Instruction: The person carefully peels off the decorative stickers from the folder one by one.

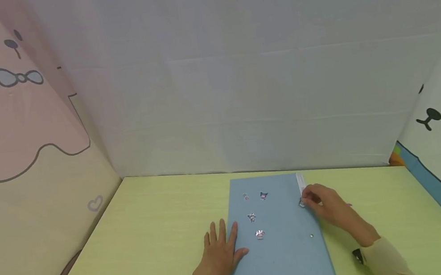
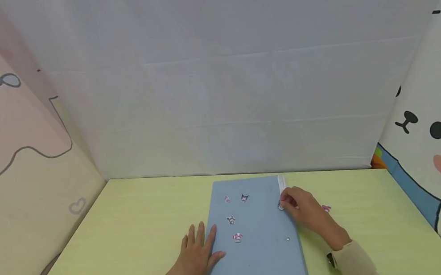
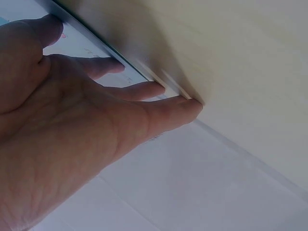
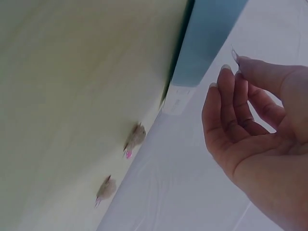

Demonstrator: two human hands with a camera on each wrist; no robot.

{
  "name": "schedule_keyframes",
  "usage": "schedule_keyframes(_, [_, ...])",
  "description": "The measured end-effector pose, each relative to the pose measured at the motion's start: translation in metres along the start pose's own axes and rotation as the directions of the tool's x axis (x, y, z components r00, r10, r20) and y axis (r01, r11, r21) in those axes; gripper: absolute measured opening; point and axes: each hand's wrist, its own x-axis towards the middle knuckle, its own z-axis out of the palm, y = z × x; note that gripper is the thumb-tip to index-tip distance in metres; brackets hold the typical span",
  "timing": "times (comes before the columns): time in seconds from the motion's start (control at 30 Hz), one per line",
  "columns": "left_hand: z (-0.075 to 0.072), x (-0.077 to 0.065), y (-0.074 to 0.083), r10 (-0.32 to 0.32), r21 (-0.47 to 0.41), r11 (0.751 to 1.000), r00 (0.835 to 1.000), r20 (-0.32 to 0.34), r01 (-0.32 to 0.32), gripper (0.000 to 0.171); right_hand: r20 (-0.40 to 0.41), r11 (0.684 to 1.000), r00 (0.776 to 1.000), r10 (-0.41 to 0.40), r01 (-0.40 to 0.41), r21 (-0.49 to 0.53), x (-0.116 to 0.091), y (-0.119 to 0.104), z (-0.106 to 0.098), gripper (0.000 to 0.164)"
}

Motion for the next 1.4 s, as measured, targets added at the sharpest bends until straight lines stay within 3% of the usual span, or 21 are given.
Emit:
schedule_keyframes(0.17, [0.007,0.0,-0.002,0.014,0.012,1.0,0.999,-0.032,-0.013,0.066,0.023,0.999,0.999,0.042,-0.042,-0.005,0.0,0.004,-0.008,0.025])
schedule_keyframes(0.4, [-0.013,0.0,0.004,-0.012,0.006,1.0,1.0,0.028,0.012,0.066,-0.01,1.0,1.0,0.012,-0.013,-0.02,-0.003,0.011,-0.015,0.026])
schedule_keyframes(1.03, [-0.014,0.001,0.004,-0.022,0.016,1.0,0.999,0.049,0.021,0.066,0.038,0.994,0.995,0.092,-0.09,-0.064,-0.007,0.023,-0.028,0.021])
schedule_keyframes(1.27, [-0.014,0.0,0.004,-0.021,0.014,1.0,0.999,0.042,0.02,0.066,0.158,0.969,0.96,0.232,-0.215,-0.119,-0.01,0.023,-0.032,0.015])
schedule_keyframes(1.4, [-0.013,0.0,0.004,-0.024,0.016,1.0,0.999,0.036,0.024,0.066,0.205,0.962,0.945,0.254,-0.224,-0.157,-0.01,0.023,-0.032,0.014])
